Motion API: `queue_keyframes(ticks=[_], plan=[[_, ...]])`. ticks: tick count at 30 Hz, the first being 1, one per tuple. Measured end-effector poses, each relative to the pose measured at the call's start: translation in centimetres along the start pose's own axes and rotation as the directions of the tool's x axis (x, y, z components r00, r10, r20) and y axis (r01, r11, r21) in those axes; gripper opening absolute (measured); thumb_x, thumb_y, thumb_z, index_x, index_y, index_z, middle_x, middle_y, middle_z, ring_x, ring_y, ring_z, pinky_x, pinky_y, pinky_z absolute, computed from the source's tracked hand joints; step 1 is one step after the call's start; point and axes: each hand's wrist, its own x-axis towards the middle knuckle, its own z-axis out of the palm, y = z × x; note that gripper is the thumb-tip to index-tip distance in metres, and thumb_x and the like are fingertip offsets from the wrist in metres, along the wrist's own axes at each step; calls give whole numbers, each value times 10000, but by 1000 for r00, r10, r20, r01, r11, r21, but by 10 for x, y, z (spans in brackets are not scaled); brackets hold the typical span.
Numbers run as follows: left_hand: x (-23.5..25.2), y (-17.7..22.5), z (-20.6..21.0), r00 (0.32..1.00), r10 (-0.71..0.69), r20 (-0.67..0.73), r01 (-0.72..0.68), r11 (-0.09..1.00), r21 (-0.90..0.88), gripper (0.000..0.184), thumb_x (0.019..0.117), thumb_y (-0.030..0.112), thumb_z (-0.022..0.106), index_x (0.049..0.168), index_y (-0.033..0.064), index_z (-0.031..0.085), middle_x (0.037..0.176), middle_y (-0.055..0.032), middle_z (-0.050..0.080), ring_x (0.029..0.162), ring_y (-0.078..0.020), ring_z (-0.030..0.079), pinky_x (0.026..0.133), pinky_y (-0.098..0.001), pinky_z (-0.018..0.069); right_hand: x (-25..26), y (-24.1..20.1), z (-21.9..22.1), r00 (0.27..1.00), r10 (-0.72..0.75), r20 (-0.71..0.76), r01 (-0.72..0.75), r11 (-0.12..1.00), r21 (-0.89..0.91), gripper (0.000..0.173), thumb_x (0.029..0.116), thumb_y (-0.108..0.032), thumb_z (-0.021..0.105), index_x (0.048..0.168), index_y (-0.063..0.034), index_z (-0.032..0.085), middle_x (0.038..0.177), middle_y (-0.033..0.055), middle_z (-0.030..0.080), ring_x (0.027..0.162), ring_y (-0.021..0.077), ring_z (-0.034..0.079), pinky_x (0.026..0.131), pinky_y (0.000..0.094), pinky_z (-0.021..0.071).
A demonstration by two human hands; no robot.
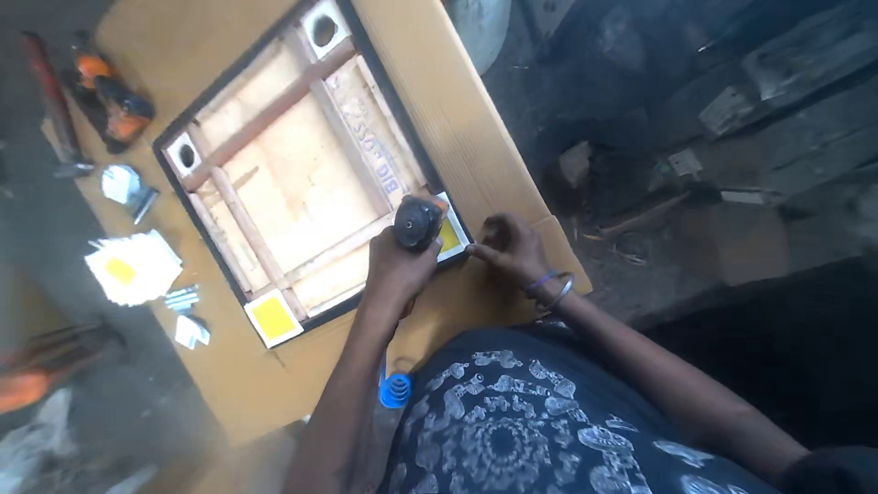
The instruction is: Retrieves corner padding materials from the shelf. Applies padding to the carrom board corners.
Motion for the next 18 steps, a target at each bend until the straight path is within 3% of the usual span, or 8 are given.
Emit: queue_keyframes(ticks=[4,8,14,18], plan=[[-4,6,3,999,-34,-29,34,999,-4,410,886,328,816,1148,43,680,1061,-142,703,1004,-267,682,902,-524,544,0,4,3,1000,-5,-23,6,999,34,586,798,-311,880,1233,-10,629,927,82,713,738,179,673,697,392,585],[1,4,0,1000,-26,-12,25,1000,-6,354,872,275,817,1114,55,681,1010,-127,709,943,-252,694,853,-513,561,0,6,4,1000,-3,-29,4,999,42,593,792,-325,888,1236,-27,632,928,68,712,716,164,658,673,380,576],[-28,-29,11,971,206,124,-217,973,82,292,861,302,818,1025,75,733,935,-100,735,907,-238,718,843,-516,581,-1,8,4,999,-1,-47,4,997,71,556,788,-293,897,1215,-39,648,918,63,728,744,164,686,695,382,592],[-47,-41,24,933,359,41,-360,932,41,172,865,200,808,961,82,727,845,-88,727,769,-232,715,709,-498,592,-1,8,3,998,-30,-59,34,997,66,546,776,-262,902,1202,-23,658,915,77,724,762,180,686,715,398,589]])
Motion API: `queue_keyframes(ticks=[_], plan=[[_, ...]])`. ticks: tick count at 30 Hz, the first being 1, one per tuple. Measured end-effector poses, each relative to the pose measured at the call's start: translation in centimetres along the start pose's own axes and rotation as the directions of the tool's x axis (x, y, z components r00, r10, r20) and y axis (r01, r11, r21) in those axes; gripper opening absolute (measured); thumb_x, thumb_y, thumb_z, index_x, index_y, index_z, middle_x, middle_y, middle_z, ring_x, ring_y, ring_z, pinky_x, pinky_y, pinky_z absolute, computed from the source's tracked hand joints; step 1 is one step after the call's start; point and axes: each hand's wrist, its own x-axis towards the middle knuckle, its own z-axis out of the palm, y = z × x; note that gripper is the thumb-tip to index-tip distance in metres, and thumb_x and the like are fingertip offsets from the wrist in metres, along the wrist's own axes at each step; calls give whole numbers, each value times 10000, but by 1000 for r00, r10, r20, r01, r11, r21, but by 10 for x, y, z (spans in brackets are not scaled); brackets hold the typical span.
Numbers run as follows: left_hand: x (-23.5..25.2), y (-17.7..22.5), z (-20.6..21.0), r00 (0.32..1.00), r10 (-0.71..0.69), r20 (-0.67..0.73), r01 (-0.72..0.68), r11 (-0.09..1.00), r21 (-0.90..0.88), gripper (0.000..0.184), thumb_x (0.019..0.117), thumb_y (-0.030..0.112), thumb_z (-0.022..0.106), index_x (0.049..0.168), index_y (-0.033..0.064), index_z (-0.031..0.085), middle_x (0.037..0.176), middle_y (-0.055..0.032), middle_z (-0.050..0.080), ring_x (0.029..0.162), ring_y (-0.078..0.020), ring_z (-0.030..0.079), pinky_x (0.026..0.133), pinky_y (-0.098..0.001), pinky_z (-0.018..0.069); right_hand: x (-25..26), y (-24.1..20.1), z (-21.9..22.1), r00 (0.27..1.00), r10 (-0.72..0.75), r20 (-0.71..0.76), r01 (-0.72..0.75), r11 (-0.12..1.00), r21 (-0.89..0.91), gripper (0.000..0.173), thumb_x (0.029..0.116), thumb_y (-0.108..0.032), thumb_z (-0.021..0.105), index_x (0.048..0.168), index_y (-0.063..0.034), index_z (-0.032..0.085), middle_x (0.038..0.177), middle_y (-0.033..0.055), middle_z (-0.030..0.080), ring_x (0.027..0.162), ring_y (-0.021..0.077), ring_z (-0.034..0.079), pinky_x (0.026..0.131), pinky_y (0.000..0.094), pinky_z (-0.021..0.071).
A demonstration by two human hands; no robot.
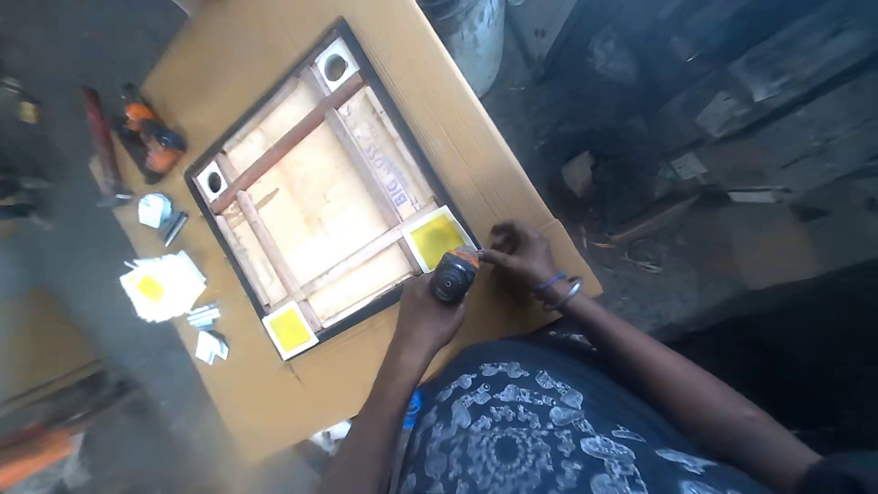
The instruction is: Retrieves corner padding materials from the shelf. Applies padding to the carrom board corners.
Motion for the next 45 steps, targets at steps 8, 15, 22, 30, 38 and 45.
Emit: queue_keyframes(ticks=[8,15,22,30,38,45], plan=[[-6,-8,-24,975,-218,49,221,972,-77,413,893,386,801,1144,73,703,1020,-121,722,940,-269,699,843,-537,572,-1,-1,-1,999,5,-36,-6,1000,-27,546,798,-292,895,1203,-15,656,914,89,719,771,190,682,729,408,586],[-62,-116,-113,948,302,103,-18,373,-927,205,888,284,791,1023,132,767,664,6,688,564,-88,660,594,-279,601,-59,-81,99,536,-577,616,696,715,64,458,872,-223,811,1290,-84,688,1243,136,696,1119,273,685,964,479,567],[-107,-166,-103,804,-500,-323,-168,330,-929,460,1051,577,443,1183,189,652,920,42,710,785,-40,683,700,-264,605,-103,-129,215,208,-859,467,801,424,422,701,677,-266,901,1296,-28,672,1271,184,661,1190,329,623,1019,489,535],[-203,-241,-106,600,-500,-624,90,818,-568,537,1104,495,350,1276,105,678,910,-51,719,781,-162,703,739,-401,618,-135,-137,304,482,-744,463,786,601,147,319,749,-287,837,1059,-225,796,1104,-63,762,1090,170,676,931,594,456],[-225,-304,-70,338,151,-929,-136,985,111,264,969,212,724,1219,127,727,1239,-99,697,1101,-169,692,947,-313,592,-131,-172,382,618,-651,441,723,690,5,237,784,-99,777,1017,-140,773,946,-33,767,825,114,714,797,466,581],[-221,-410,-120,505,-156,-849,-25,980,-195,384,1010,362,610,822,61,756,840,-85,742,819,-221,728,762,-441,605,-113,-163,395,737,-562,376,648,746,-154,245,803,-101,800,1046,-116,767,963,16,763,800,152,715,743,472,594]])
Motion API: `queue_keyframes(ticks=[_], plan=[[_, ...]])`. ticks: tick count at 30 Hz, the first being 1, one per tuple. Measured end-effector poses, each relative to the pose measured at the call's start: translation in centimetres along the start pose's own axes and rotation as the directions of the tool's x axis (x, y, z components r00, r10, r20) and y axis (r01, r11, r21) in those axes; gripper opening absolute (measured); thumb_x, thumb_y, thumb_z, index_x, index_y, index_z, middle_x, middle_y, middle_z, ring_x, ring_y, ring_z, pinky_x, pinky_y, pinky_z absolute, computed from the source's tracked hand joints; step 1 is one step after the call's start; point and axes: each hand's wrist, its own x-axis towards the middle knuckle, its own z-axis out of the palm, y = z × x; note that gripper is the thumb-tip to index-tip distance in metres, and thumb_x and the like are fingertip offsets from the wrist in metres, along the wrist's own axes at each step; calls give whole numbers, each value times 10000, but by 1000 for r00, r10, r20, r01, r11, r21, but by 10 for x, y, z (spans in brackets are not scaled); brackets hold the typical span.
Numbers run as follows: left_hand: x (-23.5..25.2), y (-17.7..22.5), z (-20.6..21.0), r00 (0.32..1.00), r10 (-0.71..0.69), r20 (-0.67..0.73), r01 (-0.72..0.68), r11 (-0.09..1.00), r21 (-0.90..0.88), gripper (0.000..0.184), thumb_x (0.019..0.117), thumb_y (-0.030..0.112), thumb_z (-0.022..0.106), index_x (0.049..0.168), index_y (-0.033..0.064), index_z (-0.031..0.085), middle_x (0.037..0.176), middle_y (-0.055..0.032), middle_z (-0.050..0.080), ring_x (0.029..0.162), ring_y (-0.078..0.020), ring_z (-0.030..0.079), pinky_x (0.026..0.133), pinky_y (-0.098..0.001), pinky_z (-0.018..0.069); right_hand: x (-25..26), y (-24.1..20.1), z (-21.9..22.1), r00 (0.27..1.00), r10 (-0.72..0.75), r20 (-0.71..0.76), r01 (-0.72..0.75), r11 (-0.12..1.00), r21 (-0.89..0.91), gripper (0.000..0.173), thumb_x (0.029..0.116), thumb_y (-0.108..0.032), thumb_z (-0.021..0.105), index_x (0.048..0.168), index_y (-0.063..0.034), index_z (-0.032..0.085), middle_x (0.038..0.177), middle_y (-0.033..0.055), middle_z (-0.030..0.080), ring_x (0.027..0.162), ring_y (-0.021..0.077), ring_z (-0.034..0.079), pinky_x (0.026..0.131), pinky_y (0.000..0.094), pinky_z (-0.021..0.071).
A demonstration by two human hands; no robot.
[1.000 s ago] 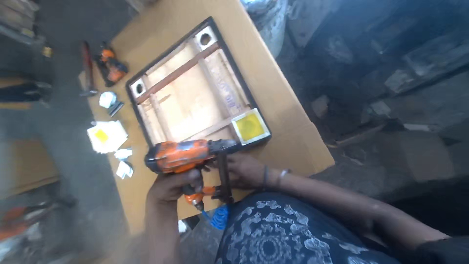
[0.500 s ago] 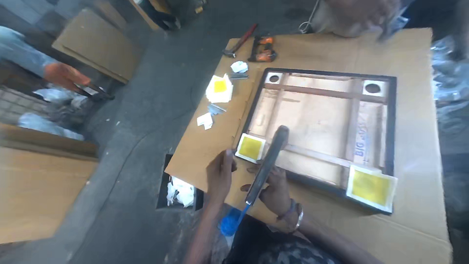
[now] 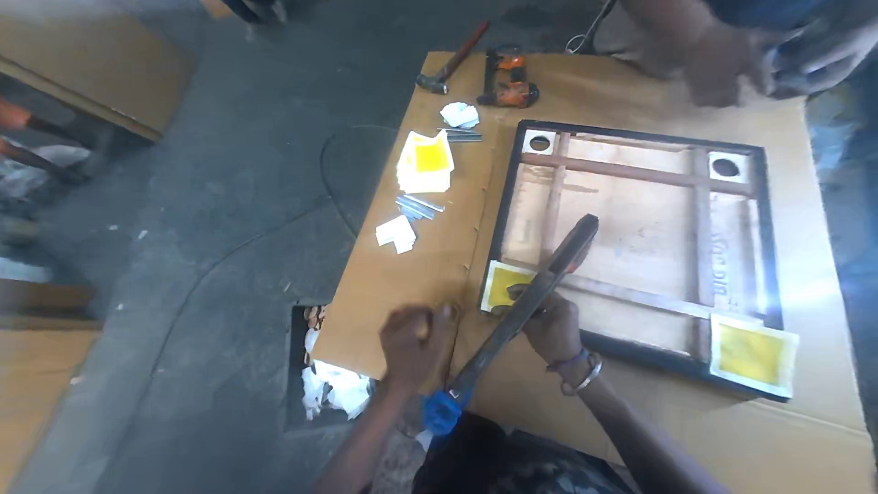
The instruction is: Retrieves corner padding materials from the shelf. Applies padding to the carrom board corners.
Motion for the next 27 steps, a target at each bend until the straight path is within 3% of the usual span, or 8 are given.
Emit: queue_keyframes(ticks=[3,8,12,16,18,20,25,27], plan=[[98,-61,31,965,-161,207,129,979,159,347,1006,247,646,1250,7,703,1239,-212,697,1217,-397,631,1064,-617,462,-1,6,3,999,33,-26,-32,999,42,279,784,-127,831,1054,-113,760,963,-1,768,779,128,712,726,440,601],[196,-113,52,877,-424,228,335,878,342,513,909,297,760,1347,55,645,1429,-229,570,1390,-464,452,1061,-743,344,-3,16,7,996,-27,-84,33,997,71,284,748,-185,830,1011,-104,760,956,-15,765,777,83,705,736,370,607],[220,-123,59,830,-447,335,280,851,444,602,843,362,826,1330,60,645,1358,-242,608,1362,-479,467,1035,-788,318,-3,18,9,994,-36,-100,35,999,-9,281,727,-255,829,979,-138,785,934,-26,760,797,111,688,844,527,520],[223,-114,59,847,-404,345,224,861,457,338,920,266,737,1188,61,720,1242,-211,680,1273,-440,559,1051,-743,333,-5,20,9,996,-23,-84,19,999,-47,267,733,-270,824,972,-155,793,943,-25,757,859,146,692,893,567,481],[213,-109,52,917,-275,287,165,920,355,273,979,215,646,1148,15,725,1187,-205,701,1207,-396,617,1059,-654,402,-6,23,10,995,-35,-96,29,998,-56,255,728,-255,822,961,-152,795,941,-22,759,857,152,694,876,563,490],[197,-103,46,965,-175,195,140,974,181,245,999,147,618,1115,-50,704,1050,-213,729,1002,-345,711,942,-552,543,-6,27,12,995,-45,-90,40,998,-55,269,731,-263,831,971,-147,796,942,-9,756,865,171,689,873,568,482],[136,-102,60,848,-288,444,251,957,143,201,995,130,647,1099,-6,751,1014,-181,752,954,-317,732,926,-549,569,-7,28,12,996,-59,-61,56,997,-48,296,724,-247,846,999,-148,799,961,3,756,885,185,689,891,586,457],[133,-93,61,863,-302,405,214,944,250,244,1037,167,597,1121,-2,752,1019,-199,748,968,-355,726,926,-572,553,-6,27,12,997,-54,-48,51,998,-47,294,724,-223,855,1000,-140,793,978,9,757,904,195,692,900,602,451]])
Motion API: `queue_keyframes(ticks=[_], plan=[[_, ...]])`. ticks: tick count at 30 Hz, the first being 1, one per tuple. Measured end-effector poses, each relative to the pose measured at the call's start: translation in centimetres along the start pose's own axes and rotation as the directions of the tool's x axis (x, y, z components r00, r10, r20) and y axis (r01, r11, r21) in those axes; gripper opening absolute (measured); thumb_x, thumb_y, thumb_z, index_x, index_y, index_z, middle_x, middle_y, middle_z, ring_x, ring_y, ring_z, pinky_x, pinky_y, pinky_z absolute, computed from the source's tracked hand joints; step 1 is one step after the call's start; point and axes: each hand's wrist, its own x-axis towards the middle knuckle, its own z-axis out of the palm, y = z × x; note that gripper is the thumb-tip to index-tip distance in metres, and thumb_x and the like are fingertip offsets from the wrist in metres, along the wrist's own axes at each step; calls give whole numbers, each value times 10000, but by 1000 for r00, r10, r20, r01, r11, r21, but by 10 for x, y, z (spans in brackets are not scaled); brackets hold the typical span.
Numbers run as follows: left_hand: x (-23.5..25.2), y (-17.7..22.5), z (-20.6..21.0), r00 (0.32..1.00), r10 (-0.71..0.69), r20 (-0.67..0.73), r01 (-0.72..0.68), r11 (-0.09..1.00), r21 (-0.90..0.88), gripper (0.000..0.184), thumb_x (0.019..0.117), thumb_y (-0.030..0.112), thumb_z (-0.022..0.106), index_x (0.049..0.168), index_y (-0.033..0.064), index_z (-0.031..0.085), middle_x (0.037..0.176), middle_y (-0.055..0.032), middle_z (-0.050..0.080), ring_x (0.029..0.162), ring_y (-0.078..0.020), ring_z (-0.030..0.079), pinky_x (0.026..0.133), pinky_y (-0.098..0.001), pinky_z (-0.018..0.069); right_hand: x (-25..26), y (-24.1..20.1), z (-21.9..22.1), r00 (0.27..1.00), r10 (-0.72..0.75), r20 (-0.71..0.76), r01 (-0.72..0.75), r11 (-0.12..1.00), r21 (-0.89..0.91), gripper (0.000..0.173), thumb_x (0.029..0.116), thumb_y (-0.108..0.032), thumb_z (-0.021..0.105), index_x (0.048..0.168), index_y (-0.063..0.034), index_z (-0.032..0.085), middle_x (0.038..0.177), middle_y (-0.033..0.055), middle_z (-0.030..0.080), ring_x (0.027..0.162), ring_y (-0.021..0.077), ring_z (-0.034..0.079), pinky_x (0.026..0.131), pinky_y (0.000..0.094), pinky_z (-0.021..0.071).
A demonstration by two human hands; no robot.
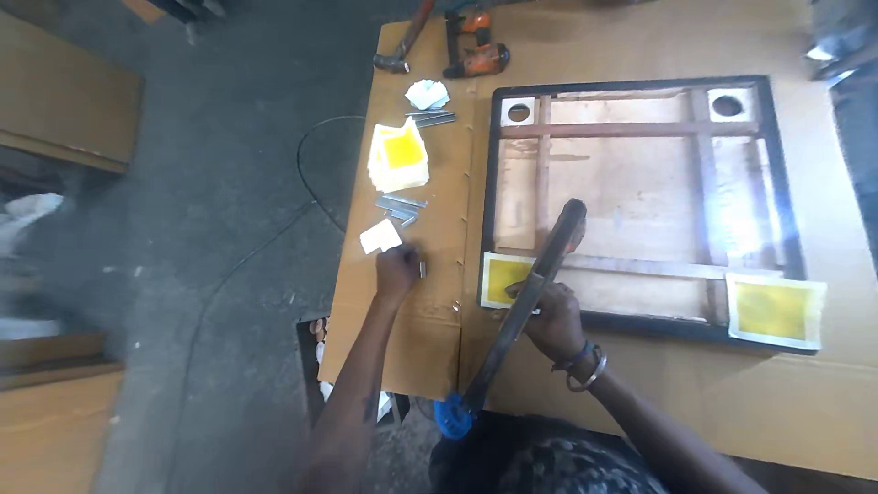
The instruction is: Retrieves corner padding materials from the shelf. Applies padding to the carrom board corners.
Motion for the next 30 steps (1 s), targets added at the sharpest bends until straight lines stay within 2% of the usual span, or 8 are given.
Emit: queue_keyframes(ticks=[3,8,11,14,16,19,24,30], plan=[[18,17,-9,986,73,-150,-38,974,225,252,1034,151,563,1147,18,745,1080,-213,733,1061,-408,694,937,-620,524,0,4,3,1000,8,-18,-8,1000,-10,283,709,-291,841,964,-175,801,968,-27,767,907,152,695,919,585,443],[71,9,-10,997,65,47,-79,908,412,250,1005,141,586,1200,84,732,1244,-179,694,1271,-407,577,1051,-634,418,0,1,4,1000,28,-9,-28,999,-36,278,692,-219,838,960,-153,804,958,-8,768,897,172,699,930,604,436],[47,18,-22,978,207,-8,-200,955,217,273,1012,127,601,1211,-36,691,1174,-247,703,1172,-407,652,1054,-591,476,-3,-2,4,1000,22,-14,-23,998,-52,287,680,-163,844,962,-125,805,981,39,771,920,238,712,918,636,450],[-7,85,-32,944,309,-118,-322,941,-107,299,968,140,667,1224,-14,679,994,-157,737,846,-243,730,790,-454,613,-2,-2,4,999,19,-36,-22,997,-74,302,673,-154,867,966,-118,801,1002,53,772,945,259,714,911,628,467],[-47,141,-34,931,364,-10,-353,897,-267,306,949,135,697,1236,30,696,962,-91,734,785,-158,717,726,-367,628,-4,3,11,999,26,-40,-29,997,-75,298,653,-131,868,944,-126,800,986,31,774,957,231,713,927,626,449],[-69,201,-27,909,360,211,-325,928,-182,331,945,147,732,1255,53,664,942,-59,748,798,-144,731,743,-355,624,-4,7,18,997,-5,-75,-3,994,-109,220,622,-135,851,819,-102,757,933,44,765,926,225,714,872,607,449],[-58,229,-25,883,234,407,-297,950,97,133,984,190,678,1010,101,773,936,-63,741,868,-191,705,818,-431,570,-6,5,18,993,-36,-113,25,995,-101,202,631,-131,844,807,-95,751,940,58,763,916,243,715,839,607,451],[-43,236,-7,908,325,266,-330,944,-26,125,931,192,773,986,79,764,924,-73,743,847,-184,710,811,-404,580,-6,8,21,989,-36,-142,24,996,-82,219,643,-145,826,845,-85,766,958,65,766,943,252,715,849,613,443]])
